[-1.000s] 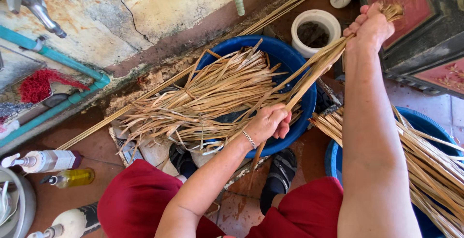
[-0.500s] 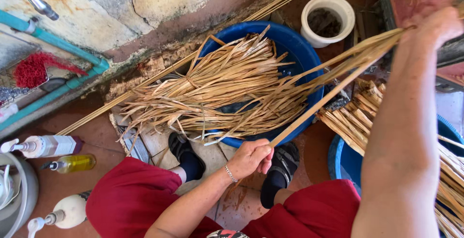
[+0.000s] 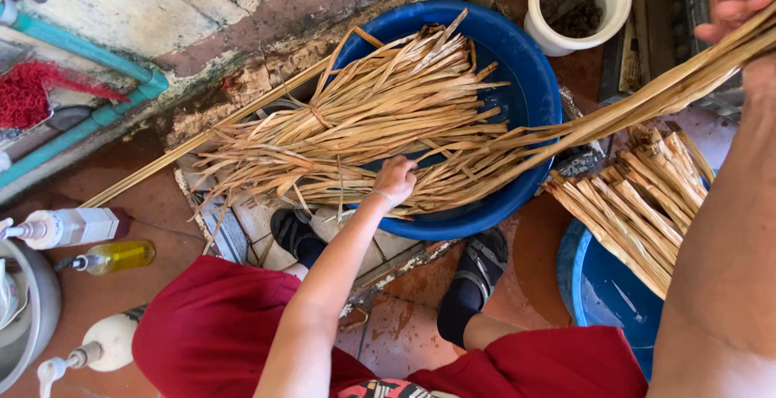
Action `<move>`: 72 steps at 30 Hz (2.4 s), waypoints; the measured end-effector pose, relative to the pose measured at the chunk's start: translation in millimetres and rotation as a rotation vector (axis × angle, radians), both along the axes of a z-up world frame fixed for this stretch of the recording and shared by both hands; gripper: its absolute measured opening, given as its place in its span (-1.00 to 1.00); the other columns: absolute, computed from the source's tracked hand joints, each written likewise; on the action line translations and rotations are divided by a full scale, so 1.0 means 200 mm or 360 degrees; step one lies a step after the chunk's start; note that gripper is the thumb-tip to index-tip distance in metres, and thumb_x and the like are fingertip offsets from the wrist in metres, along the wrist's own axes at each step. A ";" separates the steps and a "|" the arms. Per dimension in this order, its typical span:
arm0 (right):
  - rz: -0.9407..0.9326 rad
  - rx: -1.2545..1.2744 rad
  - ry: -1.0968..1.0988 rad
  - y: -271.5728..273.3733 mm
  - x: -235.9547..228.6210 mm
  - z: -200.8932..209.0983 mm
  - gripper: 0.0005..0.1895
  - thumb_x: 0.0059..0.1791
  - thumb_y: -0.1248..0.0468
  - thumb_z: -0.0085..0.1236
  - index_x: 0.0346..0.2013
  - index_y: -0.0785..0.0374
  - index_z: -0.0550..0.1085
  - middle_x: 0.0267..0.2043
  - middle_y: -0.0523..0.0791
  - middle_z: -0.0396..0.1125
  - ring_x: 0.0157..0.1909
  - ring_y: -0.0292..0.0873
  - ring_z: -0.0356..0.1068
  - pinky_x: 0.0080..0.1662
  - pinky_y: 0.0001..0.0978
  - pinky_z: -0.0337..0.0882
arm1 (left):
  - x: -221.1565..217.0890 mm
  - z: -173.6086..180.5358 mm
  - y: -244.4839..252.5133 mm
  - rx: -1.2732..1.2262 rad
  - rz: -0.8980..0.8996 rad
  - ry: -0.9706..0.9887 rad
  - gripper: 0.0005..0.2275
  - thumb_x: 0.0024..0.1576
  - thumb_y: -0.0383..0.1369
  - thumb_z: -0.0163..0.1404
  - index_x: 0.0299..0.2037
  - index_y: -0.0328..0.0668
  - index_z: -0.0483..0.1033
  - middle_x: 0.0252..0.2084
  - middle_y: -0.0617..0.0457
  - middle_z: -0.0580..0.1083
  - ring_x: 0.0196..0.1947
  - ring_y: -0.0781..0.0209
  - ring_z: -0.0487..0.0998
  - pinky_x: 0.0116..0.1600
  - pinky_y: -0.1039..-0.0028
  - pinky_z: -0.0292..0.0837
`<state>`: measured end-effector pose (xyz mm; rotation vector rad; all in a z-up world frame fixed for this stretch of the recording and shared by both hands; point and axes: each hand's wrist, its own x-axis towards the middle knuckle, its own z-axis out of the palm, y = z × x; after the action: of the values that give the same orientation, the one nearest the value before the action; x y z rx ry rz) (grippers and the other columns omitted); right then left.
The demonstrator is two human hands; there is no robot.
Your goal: The person sits on a tiled floor and repeatedly pulls thin strips from dried plant stalks, separating the usable fibers from the outer sheath. The separated strips are placed into a blue basin while the discarded sheaths are set aside.
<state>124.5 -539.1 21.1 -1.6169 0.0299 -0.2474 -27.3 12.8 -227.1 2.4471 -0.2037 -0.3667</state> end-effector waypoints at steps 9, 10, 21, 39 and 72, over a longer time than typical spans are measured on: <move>-0.0287 0.0289 0.0128 0.56 -0.18 0.33 -0.92 0.22 0.24 0.25 -0.12 0.08 0.49 -0.43 -0.28 0.23 -0.51 -0.32 0.14 -0.34 -0.33 0.33 | 0.27 -0.08 -0.38 0.0374 0.0276 0.0316 -0.57 0.13 -0.04 0.02 0.11 -0.07 0.44 0.13 -0.14 0.43 0.21 -0.12 0.34 0.28 -0.21 -0.07; -0.0326 0.0292 0.0162 0.64 -0.20 0.37 -0.89 0.20 0.26 0.33 -0.09 0.08 0.51 -0.44 -0.29 0.23 -0.54 -0.32 0.11 -0.39 -0.33 0.30 | 0.29 -0.03 -0.38 0.0360 0.0200 0.0407 -0.65 0.16 -0.06 -0.02 0.05 -0.01 0.51 0.05 -0.10 0.49 0.15 -0.09 0.41 0.31 -0.14 0.01; 0.0186 -0.0248 0.1084 1.20 -0.22 0.38 -0.56 0.15 -0.01 0.00 -0.19 0.36 0.51 -0.37 -0.02 0.53 -0.56 -0.18 0.38 -0.51 -0.32 0.34 | 0.34 0.54 -0.27 -0.1691 0.0379 0.0298 -0.82 0.29 -0.45 -0.05 0.06 -0.25 0.48 -0.43 0.12 0.45 -0.52 0.43 0.39 -0.40 0.63 0.35; 0.0505 0.0291 0.0577 1.48 -0.36 0.46 -0.79 0.09 0.24 0.05 -0.18 0.34 0.53 -0.19 -0.06 0.54 -0.30 -0.23 0.53 -0.32 -0.36 0.55 | 0.38 1.18 -0.60 -0.1844 0.0095 0.0270 -0.72 0.39 -0.26 -0.17 -0.09 -0.32 0.54 -0.50 0.09 0.41 -0.60 0.40 0.38 -0.53 0.61 0.31; -0.1323 0.0892 0.0207 0.55 -0.01 0.30 -0.74 0.06 0.35 -0.08 -0.44 0.29 0.53 -0.69 -0.19 0.23 -0.68 -0.25 0.32 -0.51 -0.30 0.58 | -0.39 1.35 -0.40 -0.1328 -0.0192 0.0750 -0.70 0.29 -0.32 -0.25 -0.47 -0.22 0.41 -0.63 0.05 0.44 -0.70 0.36 0.45 -0.63 0.55 0.33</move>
<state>122.8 -429.2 80.2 -0.9826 0.8120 -0.7004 -104.5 -66.2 42.7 1.4872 -0.2383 -0.7274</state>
